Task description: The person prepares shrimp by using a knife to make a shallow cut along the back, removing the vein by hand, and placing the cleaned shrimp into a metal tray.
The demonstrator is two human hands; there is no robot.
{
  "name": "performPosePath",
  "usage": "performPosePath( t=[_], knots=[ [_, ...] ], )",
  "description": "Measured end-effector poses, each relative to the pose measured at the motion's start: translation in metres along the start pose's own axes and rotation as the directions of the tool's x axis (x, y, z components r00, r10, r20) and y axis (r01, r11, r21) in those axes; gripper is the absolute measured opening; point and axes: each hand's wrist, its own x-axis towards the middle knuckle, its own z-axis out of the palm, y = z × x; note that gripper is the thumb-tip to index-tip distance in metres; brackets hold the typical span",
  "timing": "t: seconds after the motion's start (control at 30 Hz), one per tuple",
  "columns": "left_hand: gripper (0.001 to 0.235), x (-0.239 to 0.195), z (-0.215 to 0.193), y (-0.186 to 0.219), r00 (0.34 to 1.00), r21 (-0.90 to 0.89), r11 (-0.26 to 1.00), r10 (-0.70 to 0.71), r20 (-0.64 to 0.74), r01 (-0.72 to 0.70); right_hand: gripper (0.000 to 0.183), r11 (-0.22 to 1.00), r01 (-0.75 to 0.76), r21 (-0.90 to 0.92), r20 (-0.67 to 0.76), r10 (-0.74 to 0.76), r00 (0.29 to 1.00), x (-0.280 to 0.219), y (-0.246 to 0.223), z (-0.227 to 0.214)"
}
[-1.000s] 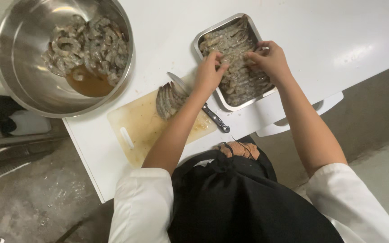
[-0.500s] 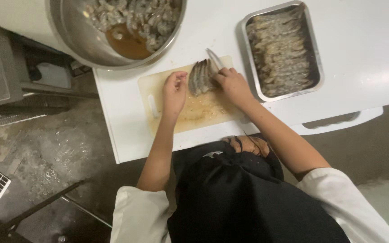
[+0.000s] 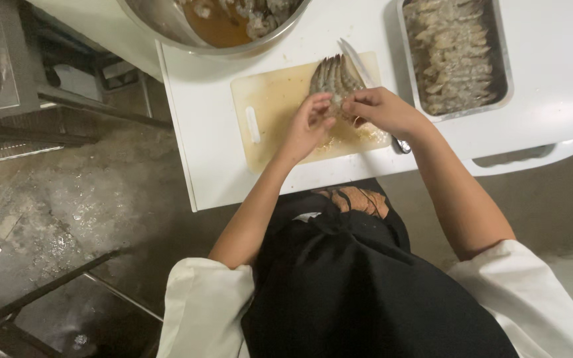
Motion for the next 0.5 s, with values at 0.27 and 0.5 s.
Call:
performPosePath(
  t=[0.27,0.5],
  knots=[
    [0.021,-0.043,-0.032,-0.014,0.809,0.194,0.809,-0.579,0.1,0.555,0.019,0.968,0.165,-0.19,-0.141,-0.193,0.971,0.017,0.045,0.063],
    [0.032,-0.048,-0.026,-0.002,0.997,0.621,0.783,-0.072,0.018,0.045,0.036,0.775,0.405,-0.485,-0.093,-0.506,0.857,0.014,0.055,0.073]
  ],
)
